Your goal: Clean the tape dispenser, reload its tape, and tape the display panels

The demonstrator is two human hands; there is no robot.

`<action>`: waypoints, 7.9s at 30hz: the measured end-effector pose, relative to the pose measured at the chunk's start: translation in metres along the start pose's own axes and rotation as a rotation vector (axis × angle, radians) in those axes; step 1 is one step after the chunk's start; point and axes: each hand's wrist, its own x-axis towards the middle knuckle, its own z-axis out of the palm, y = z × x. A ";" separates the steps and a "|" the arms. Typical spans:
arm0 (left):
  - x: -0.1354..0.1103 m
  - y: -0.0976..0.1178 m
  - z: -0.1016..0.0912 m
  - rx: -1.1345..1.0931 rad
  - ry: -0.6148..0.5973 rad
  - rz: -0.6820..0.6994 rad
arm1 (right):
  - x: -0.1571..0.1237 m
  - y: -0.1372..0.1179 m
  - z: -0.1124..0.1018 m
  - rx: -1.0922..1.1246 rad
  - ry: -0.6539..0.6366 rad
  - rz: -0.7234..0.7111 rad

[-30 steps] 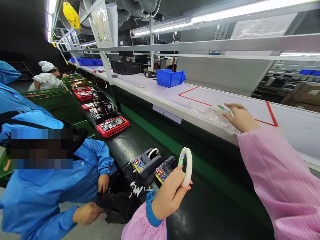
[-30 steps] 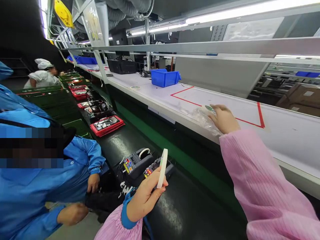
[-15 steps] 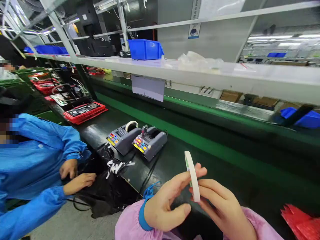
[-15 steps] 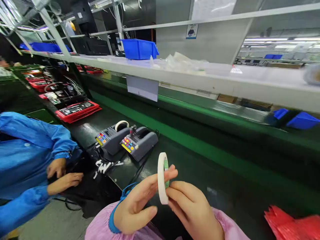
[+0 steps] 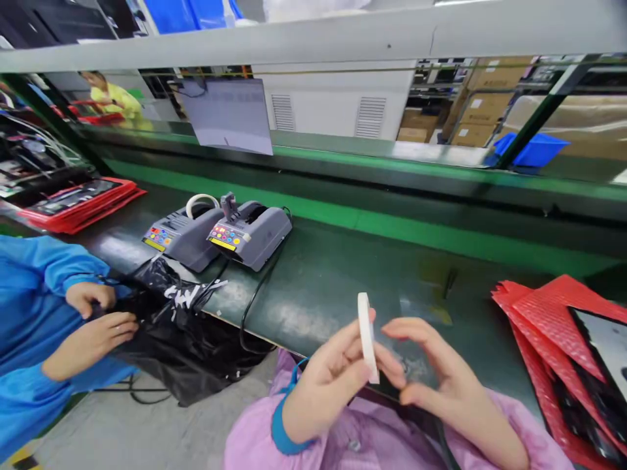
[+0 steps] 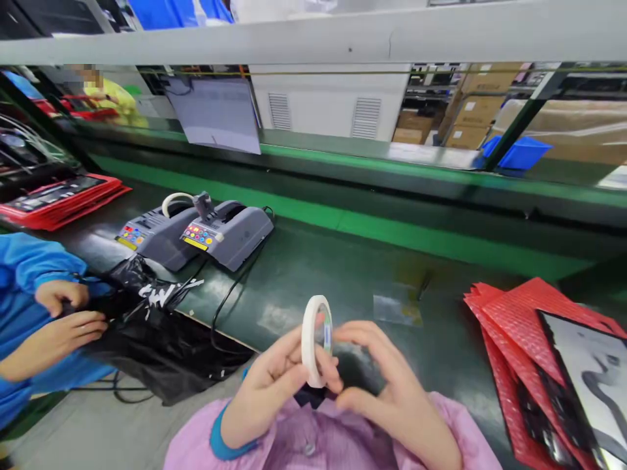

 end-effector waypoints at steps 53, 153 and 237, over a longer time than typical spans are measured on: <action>0.001 -0.002 -0.021 0.471 0.059 0.107 | 0.008 0.005 0.037 0.094 -0.087 0.088; -0.009 -0.014 -0.031 0.177 -0.062 0.049 | 0.046 0.016 -0.024 0.069 -0.199 -0.054; 0.066 0.180 -0.283 0.514 0.720 -0.577 | 0.439 0.038 0.175 -0.582 -0.951 -0.786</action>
